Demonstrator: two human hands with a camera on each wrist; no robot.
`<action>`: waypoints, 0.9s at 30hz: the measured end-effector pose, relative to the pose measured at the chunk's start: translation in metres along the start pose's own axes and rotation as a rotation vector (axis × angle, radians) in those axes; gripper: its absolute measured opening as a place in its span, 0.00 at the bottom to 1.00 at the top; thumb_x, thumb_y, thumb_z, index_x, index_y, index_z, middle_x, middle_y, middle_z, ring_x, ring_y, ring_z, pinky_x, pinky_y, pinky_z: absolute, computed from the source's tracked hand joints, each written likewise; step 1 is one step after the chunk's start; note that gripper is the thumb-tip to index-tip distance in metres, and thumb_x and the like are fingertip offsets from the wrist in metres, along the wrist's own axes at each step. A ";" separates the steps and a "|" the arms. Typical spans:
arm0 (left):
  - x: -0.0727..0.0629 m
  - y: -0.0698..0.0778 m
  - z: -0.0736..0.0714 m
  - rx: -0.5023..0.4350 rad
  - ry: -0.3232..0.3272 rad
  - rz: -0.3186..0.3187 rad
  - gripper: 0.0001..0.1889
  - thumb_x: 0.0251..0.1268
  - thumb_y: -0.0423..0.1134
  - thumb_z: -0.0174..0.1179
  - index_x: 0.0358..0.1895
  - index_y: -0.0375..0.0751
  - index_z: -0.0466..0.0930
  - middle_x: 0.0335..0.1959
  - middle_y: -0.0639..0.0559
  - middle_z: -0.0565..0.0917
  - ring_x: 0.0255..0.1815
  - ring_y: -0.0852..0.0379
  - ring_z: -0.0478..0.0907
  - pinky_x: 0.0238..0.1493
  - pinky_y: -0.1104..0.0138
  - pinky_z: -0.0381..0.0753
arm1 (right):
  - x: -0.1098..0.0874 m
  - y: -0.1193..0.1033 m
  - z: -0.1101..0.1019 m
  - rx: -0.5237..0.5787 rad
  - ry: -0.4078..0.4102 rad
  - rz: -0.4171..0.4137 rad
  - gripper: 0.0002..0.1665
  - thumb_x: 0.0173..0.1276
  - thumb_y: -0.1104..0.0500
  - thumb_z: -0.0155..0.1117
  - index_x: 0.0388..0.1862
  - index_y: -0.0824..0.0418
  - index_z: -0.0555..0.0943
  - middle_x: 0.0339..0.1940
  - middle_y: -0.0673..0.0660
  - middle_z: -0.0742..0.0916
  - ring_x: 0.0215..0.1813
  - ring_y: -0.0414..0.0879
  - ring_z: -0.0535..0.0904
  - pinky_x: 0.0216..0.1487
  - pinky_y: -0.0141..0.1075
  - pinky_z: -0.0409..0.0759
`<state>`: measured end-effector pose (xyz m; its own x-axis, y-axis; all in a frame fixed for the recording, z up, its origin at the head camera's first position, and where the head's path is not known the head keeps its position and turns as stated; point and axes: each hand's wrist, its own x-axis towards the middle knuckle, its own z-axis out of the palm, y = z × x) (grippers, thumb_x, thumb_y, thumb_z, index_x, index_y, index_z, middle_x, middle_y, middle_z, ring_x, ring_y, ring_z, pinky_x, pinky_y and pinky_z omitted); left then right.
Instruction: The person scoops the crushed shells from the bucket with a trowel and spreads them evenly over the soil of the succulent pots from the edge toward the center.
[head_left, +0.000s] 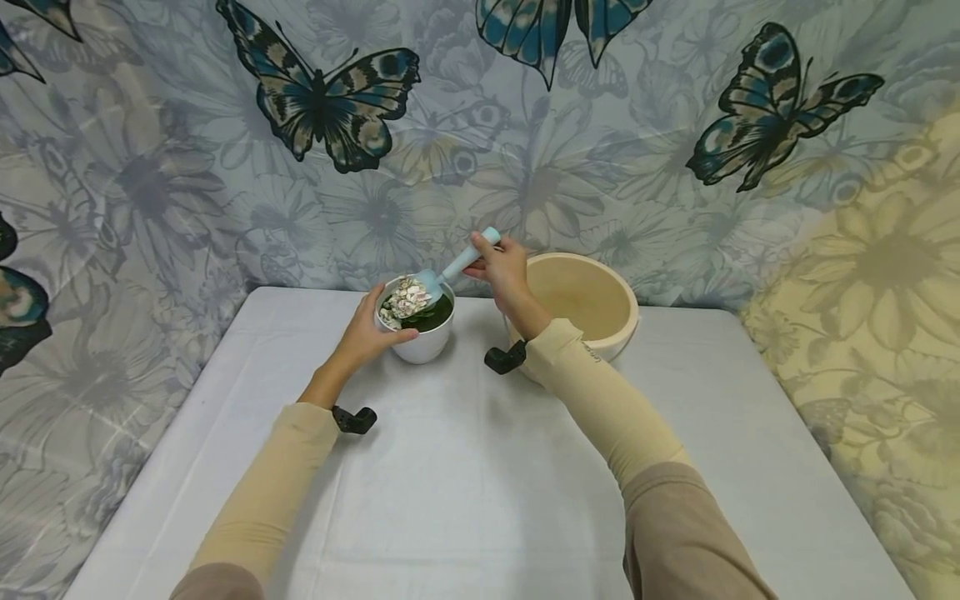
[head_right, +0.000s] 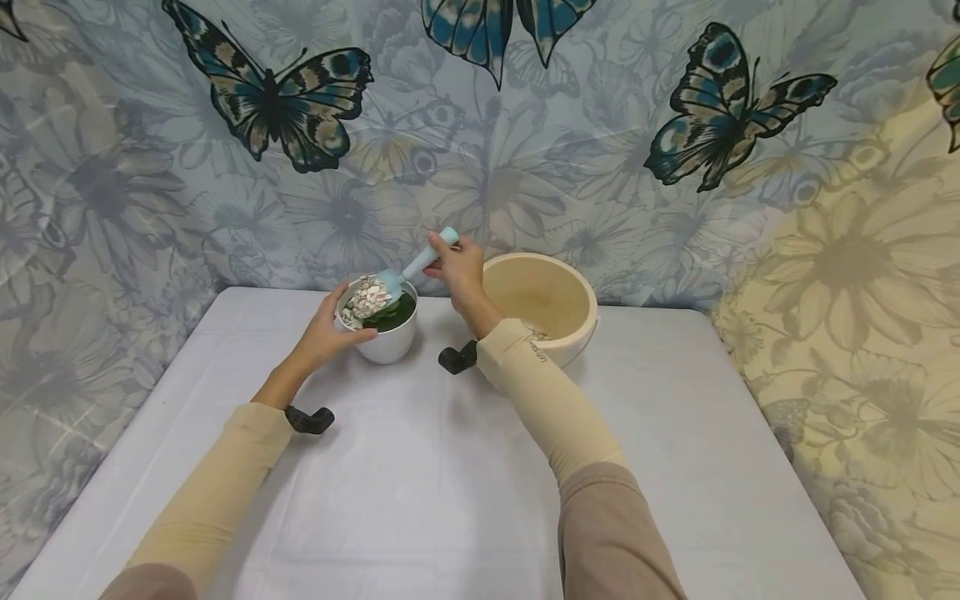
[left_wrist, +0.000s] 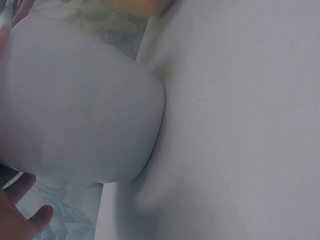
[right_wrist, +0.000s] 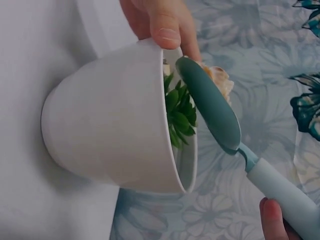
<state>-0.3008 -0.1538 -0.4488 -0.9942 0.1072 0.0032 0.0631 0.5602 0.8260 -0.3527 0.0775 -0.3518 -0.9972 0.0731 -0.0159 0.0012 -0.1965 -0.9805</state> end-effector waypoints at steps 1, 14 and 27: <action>0.000 0.000 0.000 0.002 0.004 -0.001 0.60 0.51 0.61 0.70 0.80 0.50 0.39 0.80 0.41 0.47 0.80 0.38 0.45 0.74 0.38 0.52 | 0.000 0.000 0.001 -0.002 0.001 -0.008 0.15 0.69 0.56 0.63 0.44 0.67 0.77 0.28 0.54 0.84 0.24 0.41 0.84 0.33 0.34 0.87; -0.004 0.000 0.005 0.005 0.079 0.004 0.61 0.49 0.62 0.71 0.79 0.45 0.40 0.79 0.39 0.48 0.79 0.38 0.47 0.75 0.41 0.53 | -0.001 0.005 0.002 0.006 0.027 -0.095 0.12 0.68 0.56 0.66 0.40 0.64 0.80 0.25 0.51 0.85 0.22 0.40 0.84 0.29 0.32 0.86; -0.002 -0.001 -0.002 0.011 0.004 -0.003 0.61 0.50 0.62 0.70 0.80 0.48 0.38 0.80 0.38 0.45 0.80 0.36 0.44 0.73 0.36 0.51 | -0.004 0.014 0.008 -0.012 0.026 -0.146 0.13 0.66 0.59 0.68 0.42 0.67 0.80 0.51 0.75 0.84 0.22 0.38 0.83 0.29 0.31 0.85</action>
<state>-0.2992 -0.1567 -0.4484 -0.9947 0.1028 0.0030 0.0613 0.5695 0.8197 -0.3494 0.0666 -0.3638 -0.9847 0.1249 0.1220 -0.1423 -0.1701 -0.9751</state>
